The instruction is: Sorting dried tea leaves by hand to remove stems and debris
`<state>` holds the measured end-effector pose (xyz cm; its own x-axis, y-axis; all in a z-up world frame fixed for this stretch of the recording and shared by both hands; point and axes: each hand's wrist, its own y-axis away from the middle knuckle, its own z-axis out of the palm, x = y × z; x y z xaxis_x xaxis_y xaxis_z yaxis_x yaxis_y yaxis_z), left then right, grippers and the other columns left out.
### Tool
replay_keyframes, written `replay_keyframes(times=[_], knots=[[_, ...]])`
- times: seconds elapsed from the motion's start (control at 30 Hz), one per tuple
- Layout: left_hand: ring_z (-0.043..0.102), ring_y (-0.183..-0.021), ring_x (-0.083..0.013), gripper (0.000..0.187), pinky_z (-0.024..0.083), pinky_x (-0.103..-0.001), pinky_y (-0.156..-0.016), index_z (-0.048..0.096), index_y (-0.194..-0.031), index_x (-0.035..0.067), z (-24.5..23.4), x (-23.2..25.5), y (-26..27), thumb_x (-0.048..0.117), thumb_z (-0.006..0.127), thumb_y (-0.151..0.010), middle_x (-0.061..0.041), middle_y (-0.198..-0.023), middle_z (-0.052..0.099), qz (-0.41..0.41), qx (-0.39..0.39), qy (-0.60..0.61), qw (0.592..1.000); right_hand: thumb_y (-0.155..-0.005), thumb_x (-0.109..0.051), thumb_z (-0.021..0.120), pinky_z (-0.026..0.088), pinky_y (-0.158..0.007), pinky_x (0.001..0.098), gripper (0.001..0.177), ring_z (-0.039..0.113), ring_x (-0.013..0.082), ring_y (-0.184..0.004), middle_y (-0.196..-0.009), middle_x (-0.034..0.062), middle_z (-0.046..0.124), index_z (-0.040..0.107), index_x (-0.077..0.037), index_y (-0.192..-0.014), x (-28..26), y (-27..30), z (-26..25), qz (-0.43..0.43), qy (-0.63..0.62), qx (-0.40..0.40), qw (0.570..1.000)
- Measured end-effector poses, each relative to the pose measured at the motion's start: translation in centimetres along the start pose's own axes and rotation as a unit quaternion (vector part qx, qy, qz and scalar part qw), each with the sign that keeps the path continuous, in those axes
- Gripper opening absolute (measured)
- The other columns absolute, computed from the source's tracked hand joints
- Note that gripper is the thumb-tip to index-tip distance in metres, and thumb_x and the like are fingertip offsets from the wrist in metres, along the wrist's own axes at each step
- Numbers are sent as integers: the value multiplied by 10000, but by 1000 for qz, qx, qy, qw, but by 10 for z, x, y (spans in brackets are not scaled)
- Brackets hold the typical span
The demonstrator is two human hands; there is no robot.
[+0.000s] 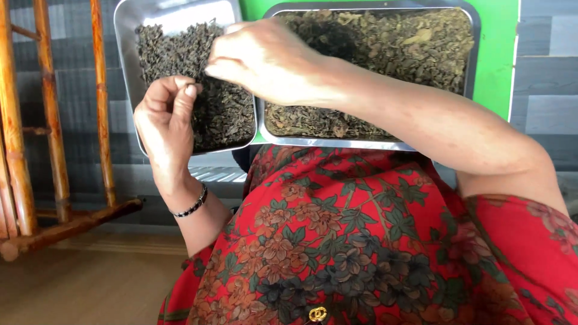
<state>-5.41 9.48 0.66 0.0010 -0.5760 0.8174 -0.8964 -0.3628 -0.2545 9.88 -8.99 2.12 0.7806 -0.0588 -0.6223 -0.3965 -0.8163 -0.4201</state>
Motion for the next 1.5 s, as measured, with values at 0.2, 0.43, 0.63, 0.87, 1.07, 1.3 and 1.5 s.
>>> replay_keyframes(times=[0.2,0.43,0.63,0.87,1.07,1.3,1.5], knots=[[690,-843,-136,123,591,-225,-790,685,-1133,52,4,-5,-2,145,682,-1052,-116,-1006,749,-56,-51,302,950,-1113,-39,623,536,-730,392,143,677,267,-804,-920,170,701,715,54,-1055,-15,54,-56,-13,-59,2,998],[668,-856,-128,103,573,-241,-814,710,-1119,31,9,-6,-5,57,735,-1023,-117,-1021,751,-30,-22,176,984,-1160,-35,628,529,-996,413,130,697,300,-1130,-1193,198,728,707,62,-1193,-10,165,-91,192,-22,117,974],[677,-932,-275,269,560,-400,-791,752,-1152,-28,10,7,-19,-86,915,-947,-149,-1028,741,208,86,-222,949,-1146,-31,750,456,-1048,515,104,673,411,-1190,-1219,258,712,762,72,-1159,-10,247,-103,201,199,230,931],[714,-821,-238,120,546,-427,-831,802,-880,67,131,93,-31,-26,875,-900,-69,-855,766,416,-169,-28,893,-1082,-54,769,437,-1089,507,115,550,376,-1284,-1325,247,589,728,11,-1168,10,272,-82,238,134,300,914],[543,-773,-278,99,459,-427,-723,797,-792,127,214,78,-17,167,886,-810,3,-703,617,375,-244,-193,873,-1074,-75,736,483,-1084,535,145,548,403,-1314,-1339,260,573,729,38,-1164,9,265,-74,251,114,297,914],[582,-858,-286,239,457,-436,-766,788,-915,195,231,61,-17,318,907,-748,-41,-810,620,368,-260,-285,846,-1043,-6,759,479,-1065,507,119,561,381,-1303,-1354,256,576,741,15,-1159,10,265,-72,265,125,287,912],[576,-810,-278,125,464,-439,-757,749,-747,193,232,60,-14,223,869,-759,-11,-718,577,363,-243,-285,853,-1055,-35,759,476,-1071,537,118,540,397,-1323,-1376,250,565,736,7,-1164,10,266,-72,259,132,279,915]])
